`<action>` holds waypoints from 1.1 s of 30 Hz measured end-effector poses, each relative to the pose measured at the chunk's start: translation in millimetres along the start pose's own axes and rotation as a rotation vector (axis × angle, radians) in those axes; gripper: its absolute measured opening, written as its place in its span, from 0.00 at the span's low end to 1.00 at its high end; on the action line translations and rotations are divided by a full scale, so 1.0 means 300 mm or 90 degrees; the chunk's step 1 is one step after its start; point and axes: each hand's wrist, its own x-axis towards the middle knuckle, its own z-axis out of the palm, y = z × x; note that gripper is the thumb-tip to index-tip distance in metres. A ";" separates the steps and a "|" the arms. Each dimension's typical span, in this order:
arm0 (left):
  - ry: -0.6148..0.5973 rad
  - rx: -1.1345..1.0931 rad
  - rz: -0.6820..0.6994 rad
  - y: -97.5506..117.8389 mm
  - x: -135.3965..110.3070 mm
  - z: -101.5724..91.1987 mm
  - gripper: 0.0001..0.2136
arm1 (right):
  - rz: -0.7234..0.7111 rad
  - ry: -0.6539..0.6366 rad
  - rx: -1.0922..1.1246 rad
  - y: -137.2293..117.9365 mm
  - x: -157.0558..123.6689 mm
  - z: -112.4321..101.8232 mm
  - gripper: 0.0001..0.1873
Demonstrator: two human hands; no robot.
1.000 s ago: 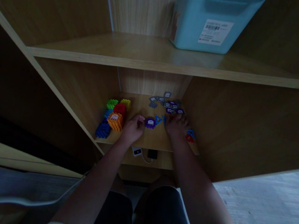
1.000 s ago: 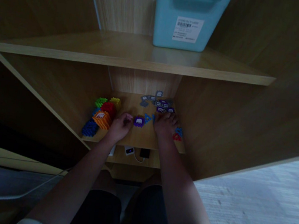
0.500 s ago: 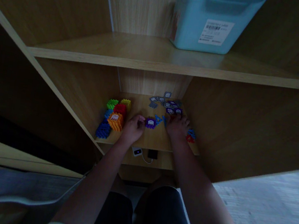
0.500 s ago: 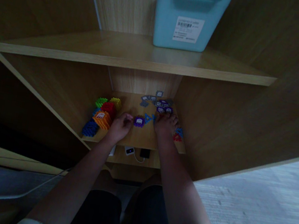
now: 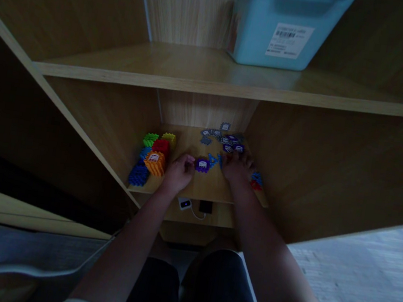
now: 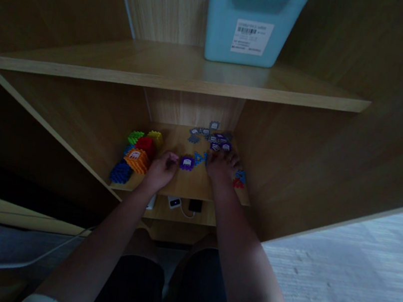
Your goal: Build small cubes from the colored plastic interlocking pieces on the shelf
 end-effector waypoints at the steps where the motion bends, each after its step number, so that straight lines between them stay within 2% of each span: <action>1: 0.002 0.002 0.001 -0.003 0.001 0.001 0.09 | 0.000 -0.006 0.003 -0.001 0.002 -0.003 0.44; 6: 0.002 0.005 0.001 -0.006 0.000 0.004 0.10 | -0.014 -0.002 0.024 0.002 -0.002 -0.016 0.40; 12: -0.003 0.005 -0.006 0.008 -0.004 -0.003 0.08 | -0.047 0.094 0.087 0.028 -0.002 -0.011 0.34; 17: -0.002 0.011 -0.012 0.006 -0.002 -0.003 0.07 | -0.147 0.177 0.205 0.054 0.018 -0.003 0.26; 22: -0.002 0.004 -0.015 0.009 -0.002 -0.003 0.07 | -0.252 0.271 0.310 0.046 -0.010 -0.021 0.24; 24: 0.001 0.003 -0.012 0.008 -0.003 -0.002 0.07 | -0.302 0.254 0.318 0.032 -0.040 -0.040 0.25; 26: 0.003 0.005 -0.006 0.006 -0.003 -0.002 0.07 | -0.337 0.191 0.299 0.016 -0.070 -0.061 0.26; 29: 0.003 0.013 0.001 0.006 -0.004 -0.004 0.07 | -0.341 0.089 0.254 -0.004 -0.096 -0.082 0.27; 33: 0.006 0.020 -0.002 0.007 -0.004 -0.006 0.07 | -0.339 0.049 0.247 -0.014 -0.092 -0.077 0.25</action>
